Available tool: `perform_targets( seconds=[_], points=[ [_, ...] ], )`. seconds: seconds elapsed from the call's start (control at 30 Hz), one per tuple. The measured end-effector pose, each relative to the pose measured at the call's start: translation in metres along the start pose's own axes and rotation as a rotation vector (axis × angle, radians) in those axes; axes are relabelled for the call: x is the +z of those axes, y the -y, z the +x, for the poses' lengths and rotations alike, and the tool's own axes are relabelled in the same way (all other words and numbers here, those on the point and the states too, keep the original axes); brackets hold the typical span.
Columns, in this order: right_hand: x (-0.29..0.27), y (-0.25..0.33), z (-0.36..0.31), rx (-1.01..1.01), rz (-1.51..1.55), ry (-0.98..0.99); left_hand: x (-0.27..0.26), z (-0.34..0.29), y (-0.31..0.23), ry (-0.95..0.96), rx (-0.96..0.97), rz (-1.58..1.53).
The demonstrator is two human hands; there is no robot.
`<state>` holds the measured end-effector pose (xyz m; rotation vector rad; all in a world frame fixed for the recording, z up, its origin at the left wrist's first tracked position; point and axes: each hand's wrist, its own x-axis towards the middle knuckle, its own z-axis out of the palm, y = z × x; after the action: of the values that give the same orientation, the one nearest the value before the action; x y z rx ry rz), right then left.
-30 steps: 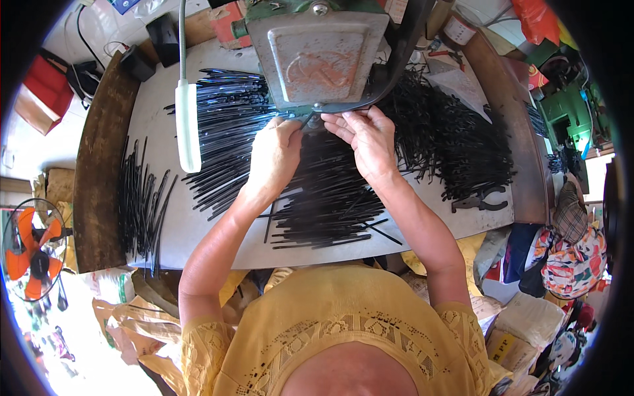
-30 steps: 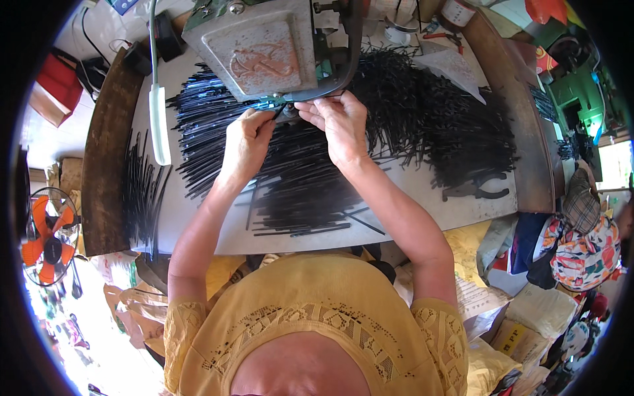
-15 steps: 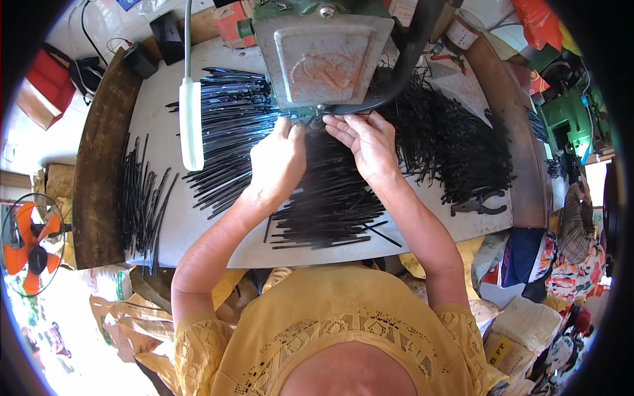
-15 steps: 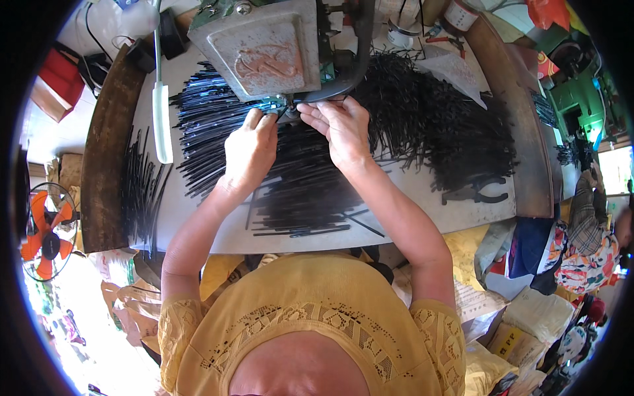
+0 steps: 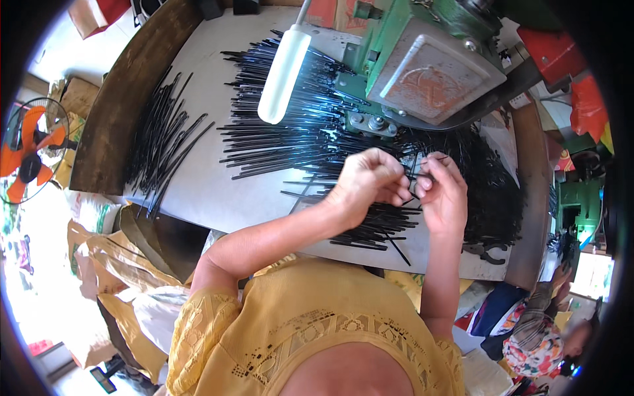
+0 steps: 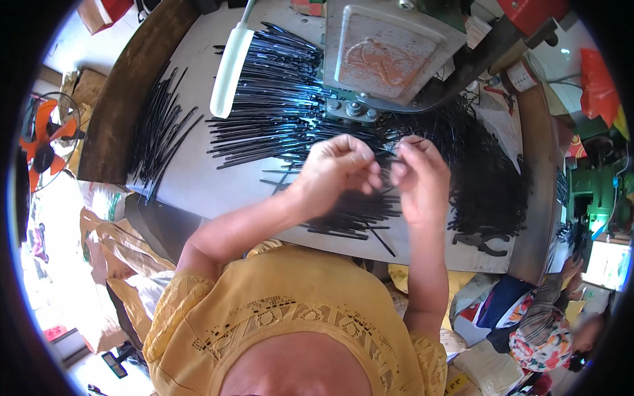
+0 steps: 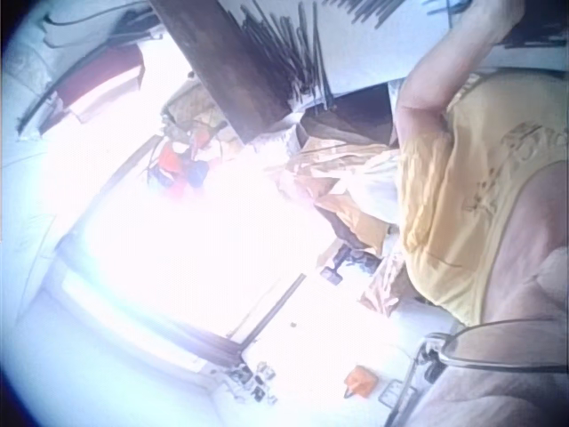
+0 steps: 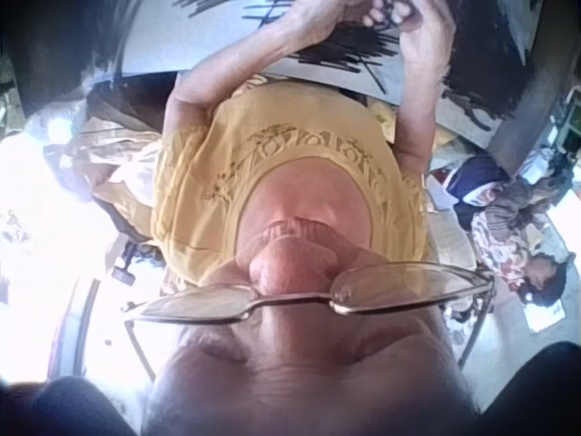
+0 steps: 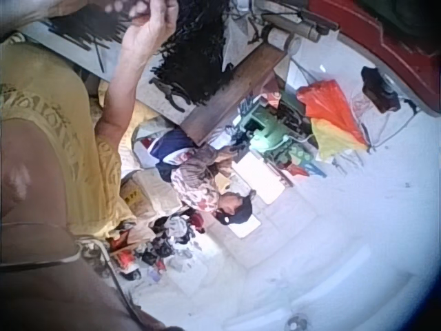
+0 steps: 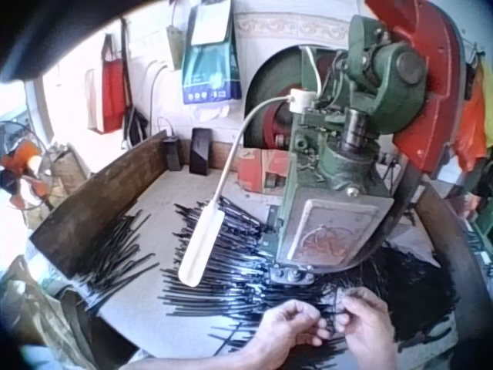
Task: The person repeatedly picks up plastic rods from a pile and positions them under a riveting machine to fasten components onto them by hand and with the machine.
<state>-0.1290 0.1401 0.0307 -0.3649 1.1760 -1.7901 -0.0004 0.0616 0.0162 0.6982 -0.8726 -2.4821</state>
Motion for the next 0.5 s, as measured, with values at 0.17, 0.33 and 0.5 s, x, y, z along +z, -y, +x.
perform_targets(
  seconds=[0.17, 0.33, 0.5],
  points=[
    [0.007, -0.016, -0.012, -0.038, -0.246, -0.027, -0.010, -0.016, -0.008, 0.155, 0.210, 0.689],
    [-0.012, -0.011, 0.002, 0.034, -0.245, 0.006, -0.076, -0.029, -0.045, -0.074, 0.669, 1.949],
    [-0.003, -0.014, 0.010, 0.058, -0.267, 0.083, -0.109, -0.036, -0.055, -0.120, 0.622, 2.173]
  ],
)
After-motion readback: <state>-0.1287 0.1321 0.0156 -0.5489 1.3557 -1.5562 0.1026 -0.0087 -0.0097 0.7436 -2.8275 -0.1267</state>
